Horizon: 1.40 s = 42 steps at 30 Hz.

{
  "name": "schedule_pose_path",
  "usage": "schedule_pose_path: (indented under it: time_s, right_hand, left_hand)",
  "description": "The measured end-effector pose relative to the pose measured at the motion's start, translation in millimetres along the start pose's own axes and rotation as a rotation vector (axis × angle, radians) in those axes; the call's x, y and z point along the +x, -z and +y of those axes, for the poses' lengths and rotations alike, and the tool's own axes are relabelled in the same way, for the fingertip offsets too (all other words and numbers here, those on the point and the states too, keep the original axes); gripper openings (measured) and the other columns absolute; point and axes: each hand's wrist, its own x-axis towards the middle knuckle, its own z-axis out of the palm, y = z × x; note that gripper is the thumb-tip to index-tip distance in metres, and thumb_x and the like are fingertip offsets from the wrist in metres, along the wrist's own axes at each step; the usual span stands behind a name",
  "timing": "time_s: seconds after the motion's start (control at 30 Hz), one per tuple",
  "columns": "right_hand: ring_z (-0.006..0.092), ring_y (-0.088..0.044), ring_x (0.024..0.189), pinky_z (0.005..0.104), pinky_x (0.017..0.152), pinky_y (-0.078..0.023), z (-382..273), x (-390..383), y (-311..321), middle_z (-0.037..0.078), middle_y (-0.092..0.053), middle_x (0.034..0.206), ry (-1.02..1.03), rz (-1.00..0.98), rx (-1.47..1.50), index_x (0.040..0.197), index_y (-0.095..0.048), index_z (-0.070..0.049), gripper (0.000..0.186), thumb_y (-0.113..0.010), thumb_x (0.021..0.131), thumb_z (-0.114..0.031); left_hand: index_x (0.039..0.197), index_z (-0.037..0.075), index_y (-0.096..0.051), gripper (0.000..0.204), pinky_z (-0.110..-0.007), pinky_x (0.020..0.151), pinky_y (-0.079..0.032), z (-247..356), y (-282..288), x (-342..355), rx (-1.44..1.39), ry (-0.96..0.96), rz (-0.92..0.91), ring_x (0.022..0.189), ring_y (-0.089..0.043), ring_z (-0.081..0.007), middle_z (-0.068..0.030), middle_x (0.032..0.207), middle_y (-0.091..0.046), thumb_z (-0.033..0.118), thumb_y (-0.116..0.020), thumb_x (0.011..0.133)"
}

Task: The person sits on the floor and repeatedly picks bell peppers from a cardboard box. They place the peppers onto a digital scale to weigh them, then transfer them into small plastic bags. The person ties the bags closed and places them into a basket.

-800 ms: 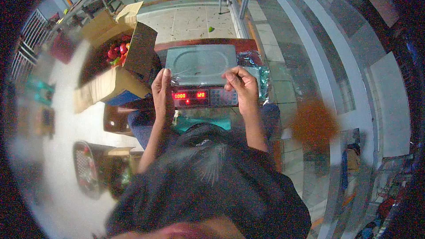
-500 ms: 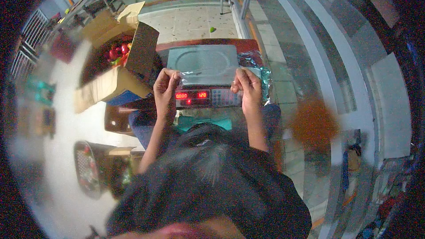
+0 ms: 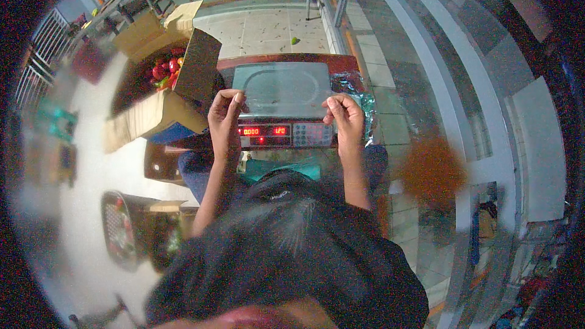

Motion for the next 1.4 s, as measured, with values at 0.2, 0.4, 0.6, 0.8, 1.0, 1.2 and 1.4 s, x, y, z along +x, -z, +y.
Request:
schedule_pose_path:
  time_s: [0.2, 0.4, 0.6, 0.8, 1.0, 1.2, 1.4]
  right_hand:
    - [0.0079, -0.049, 0.057, 0.0238, 0.055, -0.043, 0, -1, 1, -0.001, -0.053, 0.066, -0.043, 0.000, 0.056, 0.083, -0.062, -0.006, 0.019, -0.062, 0.090, -0.024]
    - [0.0082, -0.051, 0.059, 0.0238, 0.057, -0.043, -4, -3, 0, 0.000, -0.054, 0.069, -0.054, -0.004, 0.012, 0.084, -0.062, -0.005, 0.019, -0.062, 0.089, -0.023]
    - [0.0083, -0.050, 0.060, 0.0223, 0.060, -0.043, -7, -1, -2, 0.000, -0.054, 0.071, -0.012, -0.110, 0.044, 0.086, -0.061, -0.003, 0.017, -0.063, 0.089, -0.020]
    - [0.0076, -0.046, 0.056, 0.0241, 0.056, -0.041, -3, -2, -4, -0.001, -0.050, 0.065, 0.019, -0.110, 0.072, 0.077, -0.055, -0.005, 0.020, -0.061, 0.090, -0.019]
    - [0.0071, -0.046, 0.057, 0.0242, 0.058, -0.040, 2, -7, -3, -0.001, -0.050, 0.063, -0.065, -0.135, 0.125, 0.076, -0.054, -0.007, 0.025, -0.057, 0.093, -0.025]
    - [0.0137, -0.055, 0.095, 0.0285, 0.088, -0.041, -25, 12, 16, 0.005, -0.061, 0.100, 0.141, -0.035, -0.216, 0.107, -0.062, -0.003, 0.028, -0.061, 0.089, -0.025]
    - [0.0190, -0.057, 0.095, 0.0335, 0.087, -0.042, -45, 18, -34, 0.008, -0.064, 0.097, 0.447, -0.436, -0.649, 0.102, -0.063, -0.005, 0.025, -0.064, 0.084, -0.022]
  left_hand:
    - [0.079, 0.007, -0.051, 0.022, -0.021, 0.059, -0.035, 0, 0, -1, -0.032, 0.048, -0.017, 0.064, -0.042, -0.0057, 0.0041, 0.070, -0.045, 0.024, -0.056, 0.093]
    - [0.078, 0.007, -0.047, 0.027, -0.021, 0.057, -0.033, 6, -3, -8, 0.084, 0.036, -0.008, 0.064, -0.038, -0.0054, 0.0036, 0.069, -0.040, 0.025, -0.046, 0.098]
    - [0.088, 0.004, -0.053, 0.017, -0.023, 0.071, -0.042, 9, -3, -1, -0.012, -0.045, -0.038, 0.074, -0.050, -0.0100, -0.0009, 0.081, -0.052, 0.020, -0.053, 0.095]
    - [0.089, 0.008, -0.052, 0.011, -0.021, 0.068, -0.038, -2, 5, 1, -0.138, 0.049, -0.047, 0.073, -0.044, -0.0062, 0.0025, 0.079, -0.048, 0.017, -0.053, 0.095]
    - [0.088, 0.009, -0.052, 0.011, -0.021, 0.070, -0.039, -3, 3, 2, -0.244, 0.082, -0.034, 0.075, -0.046, -0.0061, 0.0030, 0.080, -0.049, 0.017, -0.054, 0.095]
    - [0.087, 0.005, -0.053, 0.013, -0.022, 0.066, -0.040, 1, -3, -3, -0.057, 0.136, -0.223, 0.070, -0.047, -0.0065, 0.0017, 0.077, -0.053, 0.016, -0.057, 0.092]
    - [0.085, 0.004, -0.057, 0.013, -0.019, 0.066, -0.038, -1, -18, -3, -0.077, 0.128, -0.327, 0.073, -0.047, -0.0046, 0.0031, 0.079, -0.053, 0.015, -0.061, 0.089]
